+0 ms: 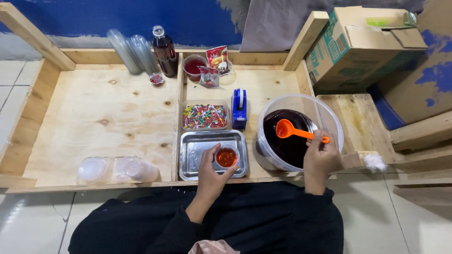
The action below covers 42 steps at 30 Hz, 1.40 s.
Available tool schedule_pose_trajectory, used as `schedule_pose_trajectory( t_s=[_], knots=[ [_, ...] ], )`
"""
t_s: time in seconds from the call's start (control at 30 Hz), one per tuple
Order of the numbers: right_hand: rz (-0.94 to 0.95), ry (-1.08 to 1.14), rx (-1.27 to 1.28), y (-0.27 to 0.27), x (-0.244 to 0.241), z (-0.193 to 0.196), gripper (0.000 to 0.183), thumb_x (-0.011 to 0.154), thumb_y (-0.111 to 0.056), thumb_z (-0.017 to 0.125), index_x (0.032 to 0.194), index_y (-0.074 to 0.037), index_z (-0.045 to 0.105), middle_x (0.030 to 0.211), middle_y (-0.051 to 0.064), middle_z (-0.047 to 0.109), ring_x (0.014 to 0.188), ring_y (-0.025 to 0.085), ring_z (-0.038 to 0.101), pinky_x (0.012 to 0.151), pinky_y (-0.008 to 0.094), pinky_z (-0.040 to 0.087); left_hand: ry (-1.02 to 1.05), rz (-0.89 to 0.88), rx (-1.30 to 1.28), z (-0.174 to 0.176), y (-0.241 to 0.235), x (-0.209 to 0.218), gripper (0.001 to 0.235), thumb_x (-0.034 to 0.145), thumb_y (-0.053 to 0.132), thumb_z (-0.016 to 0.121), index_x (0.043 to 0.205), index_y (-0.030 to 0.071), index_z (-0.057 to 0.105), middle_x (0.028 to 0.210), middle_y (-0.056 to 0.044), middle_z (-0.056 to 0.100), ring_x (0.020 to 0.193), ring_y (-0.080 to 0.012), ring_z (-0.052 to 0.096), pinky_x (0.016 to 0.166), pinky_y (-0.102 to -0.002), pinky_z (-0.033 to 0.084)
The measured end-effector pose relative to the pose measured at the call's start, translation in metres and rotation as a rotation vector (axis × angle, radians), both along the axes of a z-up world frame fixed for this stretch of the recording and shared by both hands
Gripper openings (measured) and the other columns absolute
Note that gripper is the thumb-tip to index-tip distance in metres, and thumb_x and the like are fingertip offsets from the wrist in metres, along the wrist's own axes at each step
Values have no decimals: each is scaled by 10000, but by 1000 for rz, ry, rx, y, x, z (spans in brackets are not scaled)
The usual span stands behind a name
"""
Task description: A person is portioning dark jelly from a large white bucket into small clear plastic cups using an orange plastic spoon while working on a wooden platform.
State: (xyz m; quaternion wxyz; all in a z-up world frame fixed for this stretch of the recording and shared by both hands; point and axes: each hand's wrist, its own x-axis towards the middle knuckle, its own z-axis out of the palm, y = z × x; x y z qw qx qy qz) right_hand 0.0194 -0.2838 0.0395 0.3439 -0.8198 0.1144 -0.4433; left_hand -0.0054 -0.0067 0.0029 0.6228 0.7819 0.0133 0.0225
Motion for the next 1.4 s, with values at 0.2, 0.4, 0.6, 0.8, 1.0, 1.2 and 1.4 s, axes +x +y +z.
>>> schedule_pose_trajectory(
  t_s=[0.2,0.4,0.6,0.8,1.0,1.2,1.4],
  knots=[
    [57,-105,226,0,-12,34,238,1178,-64,551,1020,72,666,804,238,684,685,296,720,627,363,626,-25,7,-1,-2,0,-1,846,709,211,918,1438,50,521,1294,-181,574,1277,-391,577,1100,-481,460],
    [125,-326,603,-8,-15,26,222,1156,-189,541,1057,1,601,925,207,664,681,329,731,613,395,679,-40,20,2,-6,0,0,829,720,227,914,1432,53,528,1295,-178,571,1276,-385,578,1099,-481,458],
    [246,-289,729,29,-26,39,208,1134,-200,528,1002,-54,595,941,169,671,701,344,733,642,446,685,-29,66,17,-3,1,2,847,711,238,938,1431,50,532,1285,-178,577,1263,-382,589,1082,-473,473],
    [389,-206,585,83,-39,54,250,1099,-177,543,943,6,613,922,196,649,744,350,730,692,494,664,-61,103,19,-19,6,7,864,687,241,940,1425,44,536,1288,-180,575,1277,-392,579,1090,-475,469],
    [589,-84,187,104,-55,59,104,1016,-92,543,973,-30,616,958,90,659,736,136,553,673,251,478,-145,93,118,-18,13,11,783,719,139,881,1393,47,493,1270,-99,570,1169,-229,627,1034,-347,505],
    [798,-114,-2,120,-62,60,121,970,-159,629,1018,-52,661,1026,86,671,877,175,672,753,270,586,-141,123,132,-26,22,13,764,740,152,857,1389,18,475,1282,-136,576,1170,-268,628,1024,-362,520],
    [837,-124,-38,123,-59,56,165,964,-201,632,996,-43,669,1035,96,679,918,207,675,806,299,588,-163,139,120,-30,28,15,759,732,125,862,1381,39,479,1288,-127,580,1207,-256,636,1058,-363,526]
  ],
)
